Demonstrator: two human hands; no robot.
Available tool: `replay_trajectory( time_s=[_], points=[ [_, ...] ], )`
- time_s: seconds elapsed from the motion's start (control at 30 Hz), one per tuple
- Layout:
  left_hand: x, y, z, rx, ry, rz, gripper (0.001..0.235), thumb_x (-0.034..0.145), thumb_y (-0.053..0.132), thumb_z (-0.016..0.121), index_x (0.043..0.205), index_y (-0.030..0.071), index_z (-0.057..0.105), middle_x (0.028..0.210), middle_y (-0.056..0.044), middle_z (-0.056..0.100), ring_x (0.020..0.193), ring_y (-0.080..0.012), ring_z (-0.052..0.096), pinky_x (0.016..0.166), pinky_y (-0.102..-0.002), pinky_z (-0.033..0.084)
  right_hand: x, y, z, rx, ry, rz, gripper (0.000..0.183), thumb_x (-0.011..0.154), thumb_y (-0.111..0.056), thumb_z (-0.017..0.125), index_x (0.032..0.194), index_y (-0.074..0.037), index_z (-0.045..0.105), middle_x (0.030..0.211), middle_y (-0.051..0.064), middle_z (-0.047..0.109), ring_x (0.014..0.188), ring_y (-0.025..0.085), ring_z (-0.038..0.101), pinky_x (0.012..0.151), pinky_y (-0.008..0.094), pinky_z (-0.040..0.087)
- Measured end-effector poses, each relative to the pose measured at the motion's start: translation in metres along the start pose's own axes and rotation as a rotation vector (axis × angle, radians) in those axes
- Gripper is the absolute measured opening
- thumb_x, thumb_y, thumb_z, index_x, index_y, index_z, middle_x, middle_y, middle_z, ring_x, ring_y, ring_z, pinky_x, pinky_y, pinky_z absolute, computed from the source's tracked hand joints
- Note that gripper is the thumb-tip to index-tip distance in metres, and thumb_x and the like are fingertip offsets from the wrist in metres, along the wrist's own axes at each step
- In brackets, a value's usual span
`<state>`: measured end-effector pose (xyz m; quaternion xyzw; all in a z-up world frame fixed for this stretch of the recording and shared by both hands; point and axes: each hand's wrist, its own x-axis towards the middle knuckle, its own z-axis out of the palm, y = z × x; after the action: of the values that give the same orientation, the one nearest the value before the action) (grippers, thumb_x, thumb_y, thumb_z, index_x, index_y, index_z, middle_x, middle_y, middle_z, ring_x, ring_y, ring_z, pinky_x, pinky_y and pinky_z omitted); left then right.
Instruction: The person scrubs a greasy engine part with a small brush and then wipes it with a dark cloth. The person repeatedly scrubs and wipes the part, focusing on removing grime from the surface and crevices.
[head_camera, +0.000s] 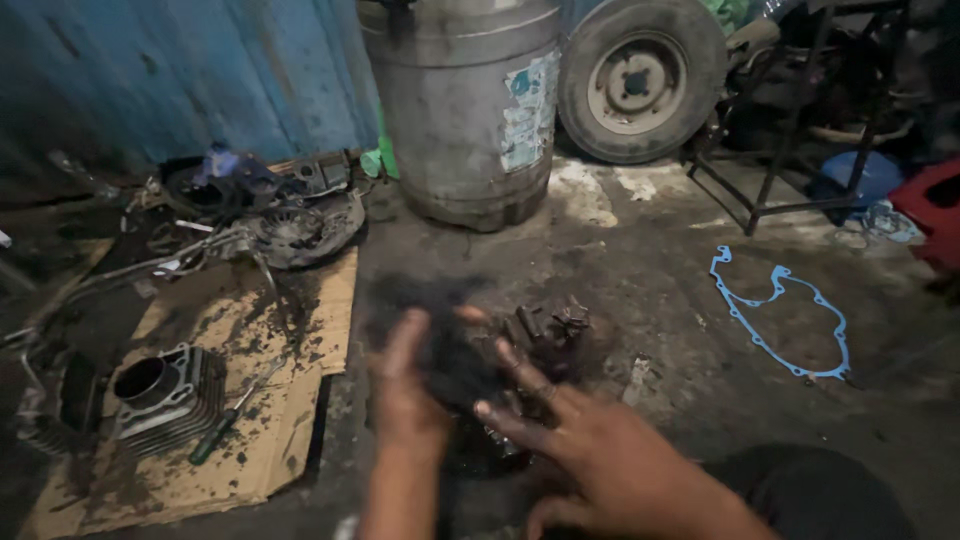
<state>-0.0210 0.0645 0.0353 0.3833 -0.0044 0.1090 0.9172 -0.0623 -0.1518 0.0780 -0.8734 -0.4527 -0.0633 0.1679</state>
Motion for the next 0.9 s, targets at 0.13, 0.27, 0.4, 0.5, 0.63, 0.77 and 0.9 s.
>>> replay_trajectory(
  time_s=[0.13, 0.27, 0.4, 0.5, 0.63, 0.77, 0.9],
  points=[
    [-0.003, 0.034, -0.032, 0.203, -0.134, 0.183, 0.055, 0.099, 0.037, 0.062, 0.135, -0.005, 0.058, 0.122, -0.025, 0.074, 0.085, -0.0247, 0.059, 0.072, -0.038, 0.047, 0.003, 0.024, 0.015, -0.264, 0.240, -0.105, 0.080, 0.071, -0.066, 0.075, 0.139, -0.027, 0.061, 0.166, 0.011, 0.018, 0.148, 0.046, 0.021, 0.114, 0.066, 0.009],
    [0.020, 0.002, -0.031, 1.187, 0.267, 0.110, 0.084, 0.095, 0.061, 0.067, 0.118, -0.018, 0.052, 0.111, -0.030, 0.067, 0.104, -0.0387, 0.066, 0.088, -0.050, 0.051, 0.006, 0.033, 0.025, -0.269, 0.090, -0.067, 0.066, 0.081, -0.071, 0.067, 0.119, -0.017, 0.068, 0.163, 0.006, 0.041, 0.157, 0.043, 0.019, 0.121, 0.068, -0.004],
    [0.004, -0.050, 0.015, 1.431, -0.027, 0.044, 0.070, 0.085, 0.064, 0.065, 0.082, -0.006, 0.073, 0.080, -0.029, 0.071, 0.077, -0.0433, 0.072, 0.073, -0.051, 0.055, 0.006, 0.034, 0.042, -0.102, -0.278, 0.121, 0.070, 0.079, -0.066, 0.070, 0.125, -0.013, 0.071, 0.142, 0.012, 0.058, 0.150, 0.039, 0.025, 0.120, 0.068, -0.011],
    [-0.019, -0.066, 0.040, 1.388, -0.041, -0.063, 0.057, 0.085, 0.054, 0.070, 0.080, -0.003, 0.072, 0.077, -0.028, 0.070, 0.076, -0.0446, 0.071, 0.072, -0.051, 0.056, 0.001, 0.038, 0.063, -0.049, -0.056, -0.009, 0.076, 0.074, -0.061, 0.075, 0.130, -0.010, 0.070, 0.133, 0.019, 0.062, 0.140, 0.042, 0.039, 0.116, 0.069, -0.009],
    [-0.021, -0.042, 0.037, 1.436, -0.235, -0.043, 0.050, 0.077, 0.044, 0.079, 0.077, -0.005, 0.072, 0.074, -0.027, 0.069, 0.074, -0.0393, 0.072, 0.067, -0.048, 0.056, 0.003, 0.046, 0.064, -0.085, 0.146, -0.182, 0.082, 0.073, -0.063, 0.076, 0.131, -0.005, 0.070, 0.136, 0.022, 0.062, 0.136, 0.046, 0.042, 0.116, 0.068, -0.005],
    [-0.004, -0.016, 0.025, 1.121, -0.191, -0.180, 0.041, 0.076, 0.039, 0.078, 0.086, -0.001, 0.077, 0.073, -0.014, 0.075, 0.067, -0.0219, 0.072, 0.063, -0.039, 0.055, 0.014, 0.042, 0.039, 0.008, -0.220, 0.100, 0.058, 0.081, -0.061, 0.072, 0.118, -0.016, 0.076, 0.142, 0.009, 0.061, 0.150, 0.037, 0.029, 0.114, 0.072, -0.015],
    [0.004, -0.014, 0.015, 0.682, 0.013, -0.046, 0.041, 0.083, 0.038, 0.076, 0.093, -0.001, 0.078, 0.084, -0.006, 0.076, 0.073, -0.0174, 0.068, 0.069, -0.035, 0.054, 0.010, 0.060, 0.023, 0.038, 0.136, -0.001, 0.036, 0.083, -0.050, 0.078, 0.106, -0.023, 0.074, 0.152, 0.008, 0.057, 0.160, 0.039, 0.019, 0.122, 0.068, 0.000]
  ],
)
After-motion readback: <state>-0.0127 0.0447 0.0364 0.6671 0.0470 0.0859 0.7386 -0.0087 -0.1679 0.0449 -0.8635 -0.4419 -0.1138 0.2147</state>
